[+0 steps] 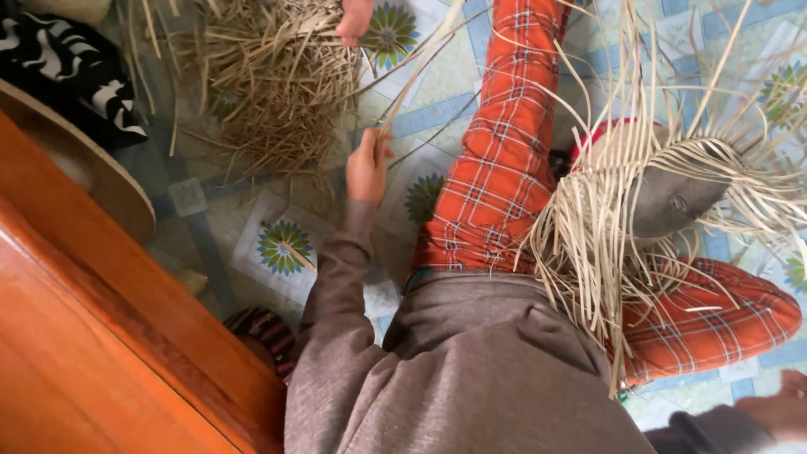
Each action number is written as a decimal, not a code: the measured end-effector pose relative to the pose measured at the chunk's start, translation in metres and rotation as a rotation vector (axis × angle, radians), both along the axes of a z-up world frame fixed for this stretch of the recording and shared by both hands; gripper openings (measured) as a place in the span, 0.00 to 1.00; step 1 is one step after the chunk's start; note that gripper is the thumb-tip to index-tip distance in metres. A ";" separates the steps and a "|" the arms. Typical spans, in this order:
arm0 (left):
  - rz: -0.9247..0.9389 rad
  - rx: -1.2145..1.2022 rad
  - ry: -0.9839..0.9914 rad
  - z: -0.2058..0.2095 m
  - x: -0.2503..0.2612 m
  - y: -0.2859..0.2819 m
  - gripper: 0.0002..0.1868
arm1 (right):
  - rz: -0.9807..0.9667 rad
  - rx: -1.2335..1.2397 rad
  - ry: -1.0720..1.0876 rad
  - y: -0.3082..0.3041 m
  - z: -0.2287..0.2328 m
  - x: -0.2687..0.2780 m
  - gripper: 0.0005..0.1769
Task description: Weaving a hat from dried plant fibers using a wooden mold for shaping.
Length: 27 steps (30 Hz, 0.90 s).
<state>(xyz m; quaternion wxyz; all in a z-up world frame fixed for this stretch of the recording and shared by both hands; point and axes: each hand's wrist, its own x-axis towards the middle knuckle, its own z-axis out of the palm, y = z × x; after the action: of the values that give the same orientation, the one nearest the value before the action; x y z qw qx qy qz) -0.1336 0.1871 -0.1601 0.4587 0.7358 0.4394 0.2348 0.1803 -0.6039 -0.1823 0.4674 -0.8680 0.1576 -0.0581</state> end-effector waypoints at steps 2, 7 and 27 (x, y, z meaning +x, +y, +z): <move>-0.005 -0.098 0.078 -0.043 -0.002 -0.018 0.09 | 0.028 0.040 -0.166 0.093 0.047 -0.032 0.31; -0.043 -0.225 0.119 -0.099 0.005 -0.053 0.11 | 0.180 -0.034 -0.380 0.170 0.067 -0.046 0.13; 0.482 -0.075 -0.054 -0.064 0.048 -0.023 0.26 | 0.073 -0.176 -0.500 0.176 0.031 -0.054 0.02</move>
<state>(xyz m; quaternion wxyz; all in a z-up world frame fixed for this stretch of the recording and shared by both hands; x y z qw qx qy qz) -0.0856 0.1643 -0.2236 0.4282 0.5855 0.5982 0.3405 0.1264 -0.4278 -0.1517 0.4165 -0.8689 -0.0001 -0.2673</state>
